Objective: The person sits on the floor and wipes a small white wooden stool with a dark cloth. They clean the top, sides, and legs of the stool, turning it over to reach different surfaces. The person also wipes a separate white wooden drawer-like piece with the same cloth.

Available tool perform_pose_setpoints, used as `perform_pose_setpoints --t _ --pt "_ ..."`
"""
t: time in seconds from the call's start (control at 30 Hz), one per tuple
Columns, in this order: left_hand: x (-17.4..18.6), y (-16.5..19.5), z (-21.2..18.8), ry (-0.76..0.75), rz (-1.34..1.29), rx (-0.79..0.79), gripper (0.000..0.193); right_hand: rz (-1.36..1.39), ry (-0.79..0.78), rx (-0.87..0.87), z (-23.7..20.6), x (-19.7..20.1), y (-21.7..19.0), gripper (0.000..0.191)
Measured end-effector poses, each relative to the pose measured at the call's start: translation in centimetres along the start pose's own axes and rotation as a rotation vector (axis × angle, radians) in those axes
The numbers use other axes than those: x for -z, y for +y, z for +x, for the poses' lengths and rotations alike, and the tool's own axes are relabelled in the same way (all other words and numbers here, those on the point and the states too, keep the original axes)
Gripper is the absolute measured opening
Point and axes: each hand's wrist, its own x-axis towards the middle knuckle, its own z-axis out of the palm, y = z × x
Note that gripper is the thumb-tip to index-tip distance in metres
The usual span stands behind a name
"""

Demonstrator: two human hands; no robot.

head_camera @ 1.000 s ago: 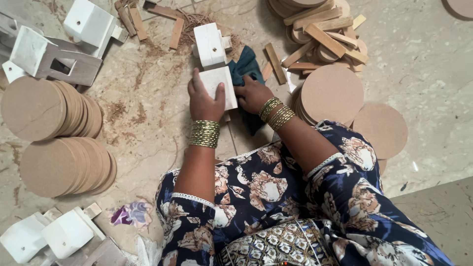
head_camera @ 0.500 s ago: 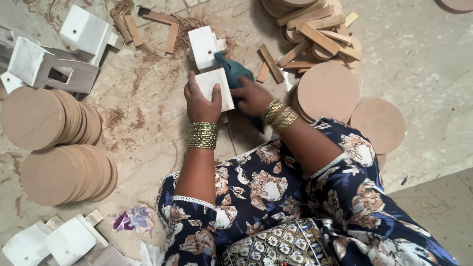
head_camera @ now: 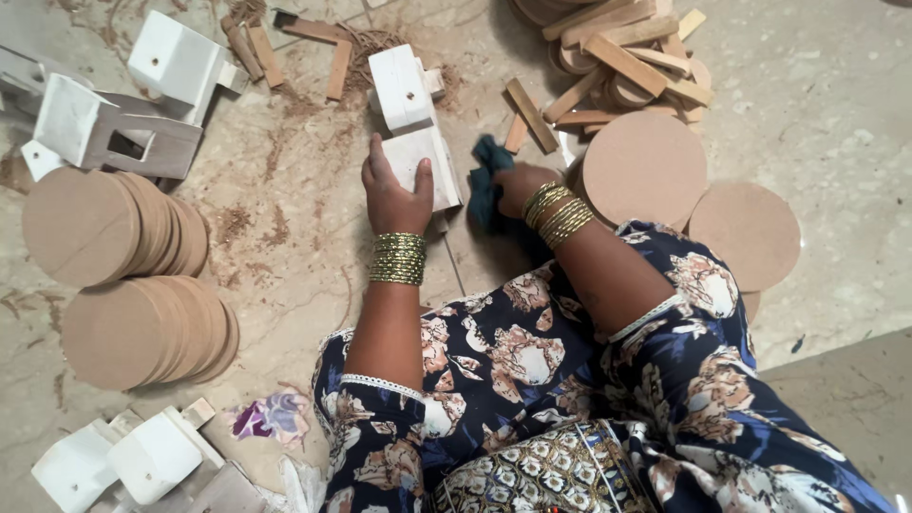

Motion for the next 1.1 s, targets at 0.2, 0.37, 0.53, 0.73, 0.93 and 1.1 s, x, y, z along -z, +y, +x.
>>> perform_pose_setpoints --t 0.2,0.37,0.53,0.73,0.93,1.1 --pt "-0.2 -0.2 0.1 -0.016 -0.036 -0.037 0.087 0.125 0.516 0.45 -0.2 -0.1 -1.0 0.055" --pt "-0.2 -0.1 0.0 -0.011 -0.045 -0.043 0.087 0.093 0.368 0.311 -0.5 -1.1 -4.0 0.067" --pt "-0.4 -0.1 0.1 0.011 -0.045 -0.019 0.088 0.143 0.16 0.057 -1.7 -2.2 -5.3 0.088" --pt "-0.3 -0.6 0.2 0.004 -0.04 -0.053 0.088 0.0 0.092 0.026 -1.7 -2.1 -3.6 0.057" --pt "-1.1 -0.5 0.1 -0.01 -0.044 -0.005 0.088 0.024 0.295 0.341 0.2 -2.8 -2.0 0.075" --pt "-1.2 -0.9 -0.2 -0.005 -0.062 -0.035 0.093 0.104 0.196 0.164 1.4 -4.3 -1.8 0.093"
